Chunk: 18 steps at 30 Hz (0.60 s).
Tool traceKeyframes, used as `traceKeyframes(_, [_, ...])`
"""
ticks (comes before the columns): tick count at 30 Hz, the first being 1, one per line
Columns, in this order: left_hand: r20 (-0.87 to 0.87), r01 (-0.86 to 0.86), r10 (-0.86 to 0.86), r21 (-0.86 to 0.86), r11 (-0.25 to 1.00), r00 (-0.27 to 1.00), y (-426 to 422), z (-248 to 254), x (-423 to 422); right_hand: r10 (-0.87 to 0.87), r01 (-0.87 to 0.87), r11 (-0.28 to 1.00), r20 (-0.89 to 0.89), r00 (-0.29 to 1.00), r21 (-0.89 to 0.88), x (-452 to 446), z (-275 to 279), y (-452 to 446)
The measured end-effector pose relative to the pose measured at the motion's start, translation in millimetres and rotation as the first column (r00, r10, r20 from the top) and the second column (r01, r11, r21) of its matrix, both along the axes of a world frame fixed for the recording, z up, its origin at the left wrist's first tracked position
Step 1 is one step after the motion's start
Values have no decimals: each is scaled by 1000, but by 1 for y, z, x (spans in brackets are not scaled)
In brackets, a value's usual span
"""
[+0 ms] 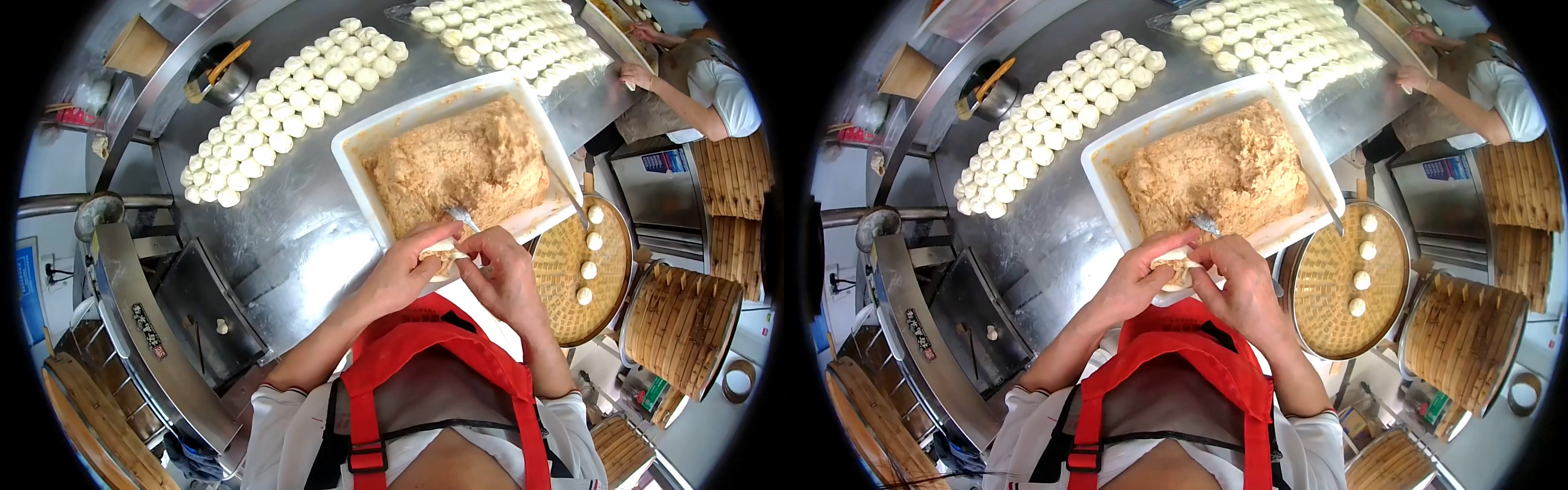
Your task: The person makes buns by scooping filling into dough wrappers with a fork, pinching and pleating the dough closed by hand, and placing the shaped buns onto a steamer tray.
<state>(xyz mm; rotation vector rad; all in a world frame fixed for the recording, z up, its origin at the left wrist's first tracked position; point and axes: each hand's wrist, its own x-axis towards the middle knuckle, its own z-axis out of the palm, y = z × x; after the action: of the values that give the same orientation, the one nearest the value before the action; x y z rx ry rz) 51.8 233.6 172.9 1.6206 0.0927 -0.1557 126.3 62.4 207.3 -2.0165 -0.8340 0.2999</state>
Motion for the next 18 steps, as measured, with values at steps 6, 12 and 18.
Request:
traceKeyframes(6, [-24, 64, -65, -39, 997, 998, 6, 7, 1, 20, -21, 1000, 150, 988, 6, -3, 10, 4])
traceKeyframes(12, [-147, -38, -15, -354, 935, 989, 16, 5, -4, 39, -36, 998, 76, 996, -46, -3, 14, 8])
traceKeyframes(18, [-39, -28, 13, -406, 914, 999, 14, 5, -17, -57, 57, 998, -29, 998, -14, -9, 9, 12])
